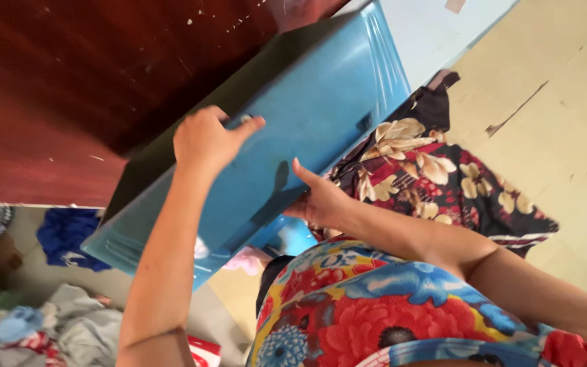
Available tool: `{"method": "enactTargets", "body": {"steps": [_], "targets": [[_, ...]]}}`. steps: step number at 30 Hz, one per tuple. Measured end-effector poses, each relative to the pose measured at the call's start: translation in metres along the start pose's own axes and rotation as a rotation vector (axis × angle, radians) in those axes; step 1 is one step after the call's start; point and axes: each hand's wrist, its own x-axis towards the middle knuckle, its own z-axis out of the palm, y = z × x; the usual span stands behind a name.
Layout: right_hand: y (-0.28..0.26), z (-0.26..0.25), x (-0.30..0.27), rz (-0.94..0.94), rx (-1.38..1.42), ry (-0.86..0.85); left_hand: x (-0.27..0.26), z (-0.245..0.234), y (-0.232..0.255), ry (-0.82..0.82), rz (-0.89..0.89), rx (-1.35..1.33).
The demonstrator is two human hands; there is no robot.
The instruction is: The person assembles a plastic drawer unit by inserting drawers into the frame, marking alignment points with a marker, and adjusting the fit. They repeatedly remove and reinsert drawers to align them correctly.
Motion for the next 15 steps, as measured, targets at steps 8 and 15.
{"method": "enactTargets", "body": {"steps": [8, 15], "targets": [[0.045, -0.074, 0.018, 0.211, 0.071, -0.267, -0.08, 0.051, 0.026, 0.116, 0.097, -0.042], [0.097, -0.127, 0.054, 0.242, -0.272, -0.15, -0.125, 0.131, -0.025, 0.105, 0.177, -0.044]]}}
